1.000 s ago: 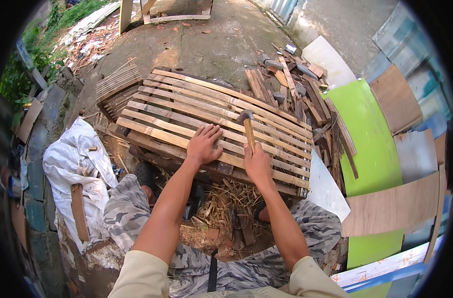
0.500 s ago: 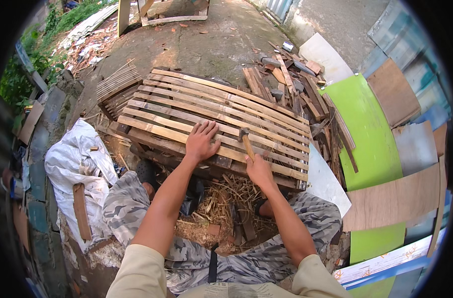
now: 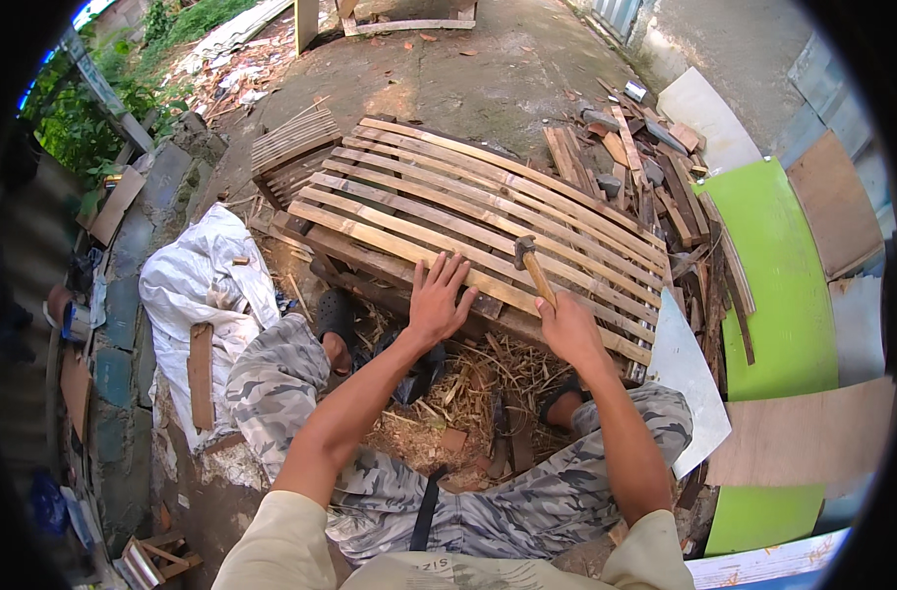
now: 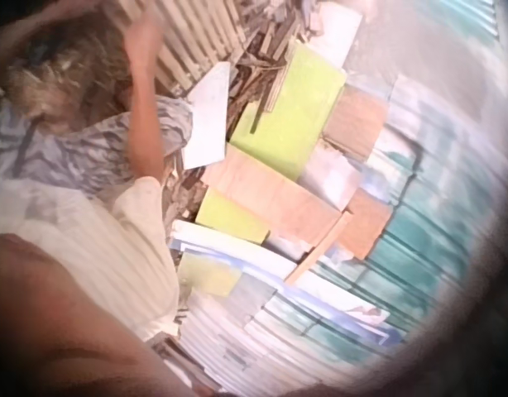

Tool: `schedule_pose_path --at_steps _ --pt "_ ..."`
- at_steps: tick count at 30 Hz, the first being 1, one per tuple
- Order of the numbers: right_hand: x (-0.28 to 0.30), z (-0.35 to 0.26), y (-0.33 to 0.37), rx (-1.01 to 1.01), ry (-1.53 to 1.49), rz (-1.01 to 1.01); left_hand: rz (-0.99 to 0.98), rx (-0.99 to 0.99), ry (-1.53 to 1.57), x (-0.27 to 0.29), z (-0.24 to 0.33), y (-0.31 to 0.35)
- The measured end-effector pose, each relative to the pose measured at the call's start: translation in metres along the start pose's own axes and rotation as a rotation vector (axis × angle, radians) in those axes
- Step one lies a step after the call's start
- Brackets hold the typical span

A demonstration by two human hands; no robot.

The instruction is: The person assembles a wooden crate by hammering nails into wooden slats. They repeatedly pick up nails and strike them with a hammer to secure the slats together.

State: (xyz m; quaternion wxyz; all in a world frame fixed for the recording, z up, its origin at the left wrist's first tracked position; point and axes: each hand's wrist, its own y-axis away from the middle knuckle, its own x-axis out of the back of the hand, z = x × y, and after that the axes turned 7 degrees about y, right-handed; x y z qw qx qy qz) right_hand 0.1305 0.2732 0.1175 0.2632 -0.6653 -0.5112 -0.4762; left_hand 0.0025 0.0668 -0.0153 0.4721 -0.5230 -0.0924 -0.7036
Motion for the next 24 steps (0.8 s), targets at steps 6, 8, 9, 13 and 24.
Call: schedule_pose_path --at_steps 6,8,9,13,24 --pt "0.009 -0.020 0.004 0.051 0.026 -0.088 -0.313 0.209 -0.233 0.027 -0.031 -0.054" --pt "0.011 -0.023 0.005 0.036 0.002 -0.099 -0.357 0.198 -0.251 0.026 -0.037 -0.075" --pt "0.012 -0.024 0.008 0.039 -0.009 -0.093 -0.380 0.191 -0.261 0.026 -0.038 -0.084" --pt "0.013 -0.017 0.009 0.014 -0.005 -0.092 -0.362 0.028 -0.259 0.011 -0.043 -0.106" --pt "0.011 0.025 0.005 -0.100 0.063 -0.014 -0.479 0.073 -0.212 0.023 -0.035 -0.128"
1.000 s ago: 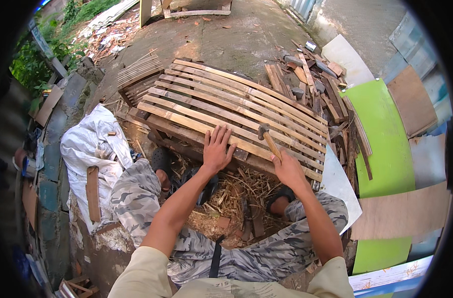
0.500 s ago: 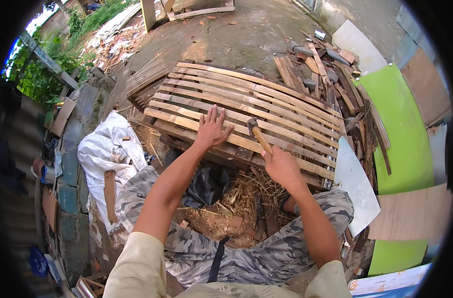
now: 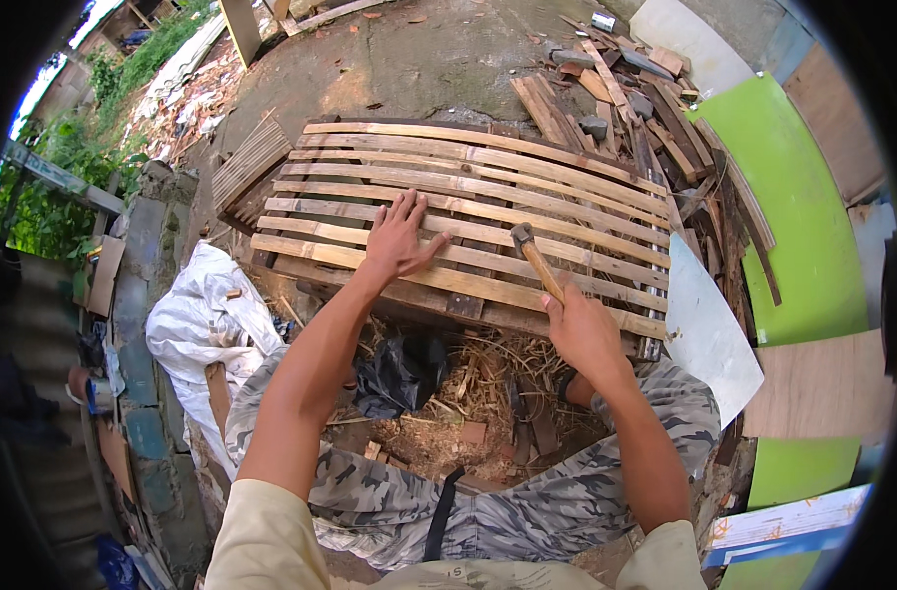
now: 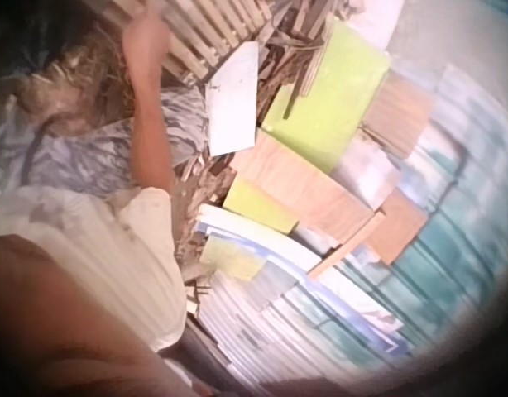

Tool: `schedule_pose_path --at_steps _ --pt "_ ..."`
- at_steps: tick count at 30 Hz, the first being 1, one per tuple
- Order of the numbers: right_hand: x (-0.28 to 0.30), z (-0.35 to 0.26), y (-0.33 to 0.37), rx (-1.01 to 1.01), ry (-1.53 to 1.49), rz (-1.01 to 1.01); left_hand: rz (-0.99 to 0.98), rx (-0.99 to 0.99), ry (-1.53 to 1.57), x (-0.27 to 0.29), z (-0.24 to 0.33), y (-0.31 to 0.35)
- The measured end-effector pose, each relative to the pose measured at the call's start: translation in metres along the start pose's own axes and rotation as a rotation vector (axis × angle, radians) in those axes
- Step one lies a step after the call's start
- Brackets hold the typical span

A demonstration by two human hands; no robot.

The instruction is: The person assembles a wooden crate by hammering nails into wooden slats. They repeatedly pick up nails and strike them with a hammer to secure the slats together.

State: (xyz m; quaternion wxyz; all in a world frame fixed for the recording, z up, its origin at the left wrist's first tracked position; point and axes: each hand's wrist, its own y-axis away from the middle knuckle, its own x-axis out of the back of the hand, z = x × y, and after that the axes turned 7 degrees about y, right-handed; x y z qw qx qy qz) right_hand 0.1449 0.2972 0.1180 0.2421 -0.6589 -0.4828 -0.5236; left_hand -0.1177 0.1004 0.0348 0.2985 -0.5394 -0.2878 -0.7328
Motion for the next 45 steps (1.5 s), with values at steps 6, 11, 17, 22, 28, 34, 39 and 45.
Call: schedule_pose_path --at_steps 6,11,17,22,28,34,39,45 --pt "-0.033 -0.002 -0.040 0.083 0.043 0.184 0.274 0.029 -0.016 -0.031 -0.006 0.011" --pt "-0.096 0.019 -0.058 0.217 0.053 0.464 0.473 -0.017 0.017 -0.055 0.002 0.043" --pt "-0.112 0.028 -0.058 0.186 0.092 0.438 0.669 -0.057 0.134 -0.096 -0.009 0.102" --pt "-0.116 0.026 -0.055 0.188 0.126 0.486 0.768 -0.101 0.348 -0.158 -0.012 0.157" --pt "-0.114 0.021 -0.054 0.177 0.146 0.483 0.115 -0.248 0.296 -0.232 -0.038 0.221" --pt "-0.115 0.023 -0.055 0.206 0.215 0.508 -0.028 0.158 0.132 -0.265 -0.055 0.242" --pt "-0.116 0.027 -0.054 0.211 0.208 0.516 -0.137 0.345 0.148 -0.269 -0.052 0.217" --pt "-0.114 0.021 -0.054 0.231 0.211 0.523 -0.253 0.295 -0.010 -0.286 -0.047 0.190"
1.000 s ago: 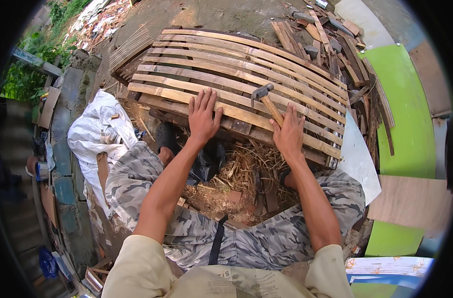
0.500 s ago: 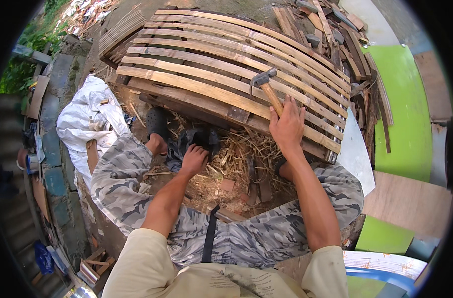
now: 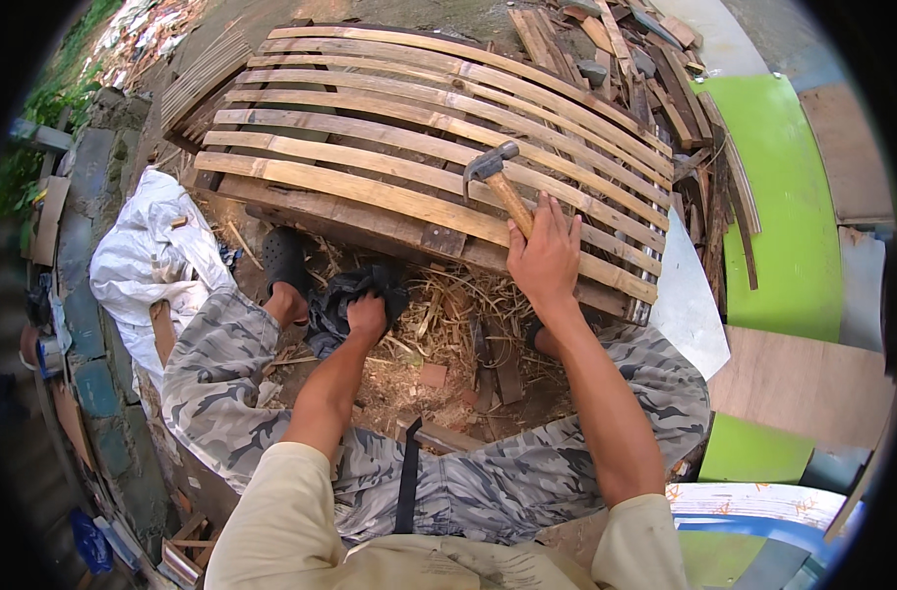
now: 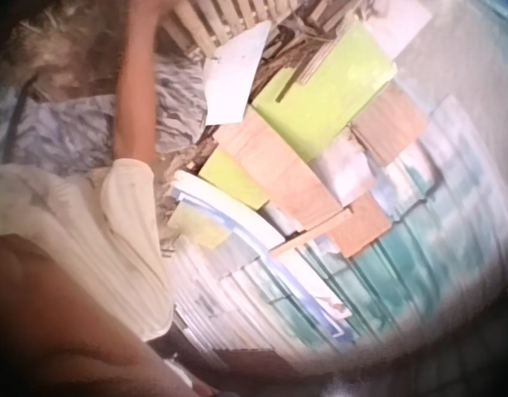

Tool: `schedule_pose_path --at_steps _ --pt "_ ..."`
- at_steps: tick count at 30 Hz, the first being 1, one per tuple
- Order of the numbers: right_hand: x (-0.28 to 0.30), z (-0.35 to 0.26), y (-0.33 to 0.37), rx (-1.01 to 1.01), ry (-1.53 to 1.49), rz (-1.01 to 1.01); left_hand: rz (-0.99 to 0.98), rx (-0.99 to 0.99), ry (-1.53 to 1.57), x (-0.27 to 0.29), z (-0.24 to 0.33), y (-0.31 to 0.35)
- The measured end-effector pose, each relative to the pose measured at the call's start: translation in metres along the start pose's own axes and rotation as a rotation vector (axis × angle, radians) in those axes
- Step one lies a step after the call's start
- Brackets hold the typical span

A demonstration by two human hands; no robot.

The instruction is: The person assembles a wooden crate by hammering nails into wooden slats. They repeatedly pick up nails and strike them with a hammer to secure the slats together.

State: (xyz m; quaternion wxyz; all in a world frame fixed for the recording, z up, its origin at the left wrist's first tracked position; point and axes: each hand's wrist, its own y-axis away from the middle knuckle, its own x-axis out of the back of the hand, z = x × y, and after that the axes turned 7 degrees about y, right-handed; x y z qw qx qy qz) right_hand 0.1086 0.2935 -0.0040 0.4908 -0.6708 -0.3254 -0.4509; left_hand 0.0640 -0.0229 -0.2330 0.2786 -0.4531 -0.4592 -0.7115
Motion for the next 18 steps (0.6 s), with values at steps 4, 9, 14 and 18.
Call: schedule_pose_path --at_steps 4,9,14,18 --pt "0.001 0.001 0.000 0.016 0.000 0.013 -0.066 -0.041 -0.044 -0.005 0.003 -0.008" --pt "0.002 0.001 0.001 0.017 0.001 -0.008 -0.082 -0.025 -0.038 -0.006 -0.004 -0.019" --pt "0.001 0.001 0.001 0.027 0.011 -0.029 -0.051 -0.024 -0.026 -0.007 -0.011 -0.023" --pt "0.000 0.001 0.002 0.023 0.010 -0.020 -0.031 -0.021 0.024 0.000 -0.016 -0.020"
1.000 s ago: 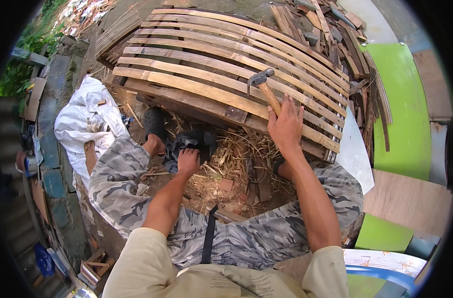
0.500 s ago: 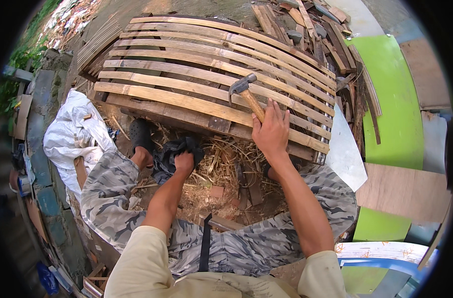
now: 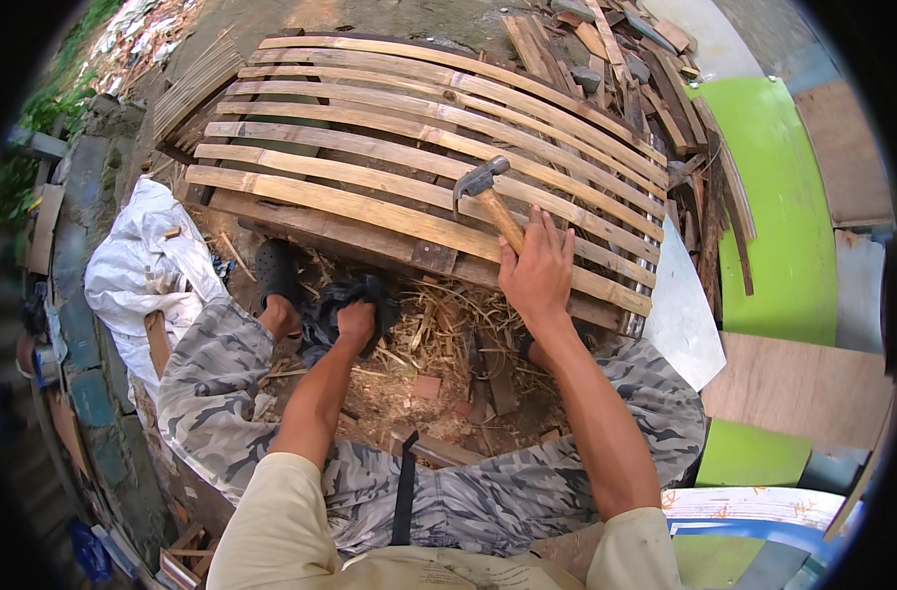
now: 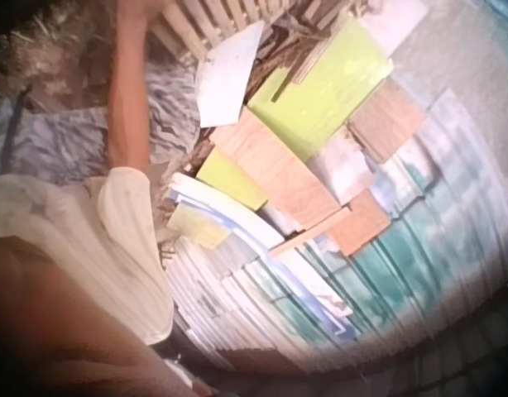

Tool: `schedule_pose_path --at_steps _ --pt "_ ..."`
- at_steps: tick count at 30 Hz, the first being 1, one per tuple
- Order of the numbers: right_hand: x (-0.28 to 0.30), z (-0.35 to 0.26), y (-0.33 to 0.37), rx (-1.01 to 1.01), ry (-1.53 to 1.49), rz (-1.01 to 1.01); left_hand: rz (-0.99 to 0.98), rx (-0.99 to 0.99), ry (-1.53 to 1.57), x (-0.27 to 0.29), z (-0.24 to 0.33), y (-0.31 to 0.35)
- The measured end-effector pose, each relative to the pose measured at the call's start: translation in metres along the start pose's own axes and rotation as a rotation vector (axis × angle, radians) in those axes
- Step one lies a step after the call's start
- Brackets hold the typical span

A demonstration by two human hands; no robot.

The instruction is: The person assembles a wooden crate by hammering nails into wooden slats. They repeatedly pick up nails and strike them with a hammer to secure the slats together.

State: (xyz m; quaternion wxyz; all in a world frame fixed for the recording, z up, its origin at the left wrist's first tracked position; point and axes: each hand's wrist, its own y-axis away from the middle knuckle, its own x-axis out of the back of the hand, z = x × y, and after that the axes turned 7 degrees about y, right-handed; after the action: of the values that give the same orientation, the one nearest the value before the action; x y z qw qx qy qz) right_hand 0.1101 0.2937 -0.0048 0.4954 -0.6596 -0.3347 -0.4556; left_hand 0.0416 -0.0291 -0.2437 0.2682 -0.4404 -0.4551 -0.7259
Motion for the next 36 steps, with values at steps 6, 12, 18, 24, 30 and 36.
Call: schedule_pose_path --at_steps 6,12,18,24,30,36 --pt "-0.004 0.003 0.001 -0.015 0.008 0.003 0.087 0.104 0.322 0.019 0.004 0.011" --pt "-0.003 0.000 -0.001 -0.013 0.013 0.027 0.122 0.135 0.707 0.024 -0.015 0.014" --pt "0.001 -0.006 -0.003 -0.033 0.002 -0.001 -0.095 0.157 1.345 0.033 -0.033 0.016" --pt "-0.004 0.001 0.000 -0.036 0.021 0.004 -0.227 0.225 1.541 0.067 -0.018 0.024" --pt "-0.001 -0.001 -0.001 -0.047 0.009 -0.009 -0.331 0.250 1.667 0.092 -0.004 0.031" --pt "0.000 -0.002 -0.001 -0.035 -0.005 0.004 -0.510 -0.076 0.915 0.123 0.028 0.027"
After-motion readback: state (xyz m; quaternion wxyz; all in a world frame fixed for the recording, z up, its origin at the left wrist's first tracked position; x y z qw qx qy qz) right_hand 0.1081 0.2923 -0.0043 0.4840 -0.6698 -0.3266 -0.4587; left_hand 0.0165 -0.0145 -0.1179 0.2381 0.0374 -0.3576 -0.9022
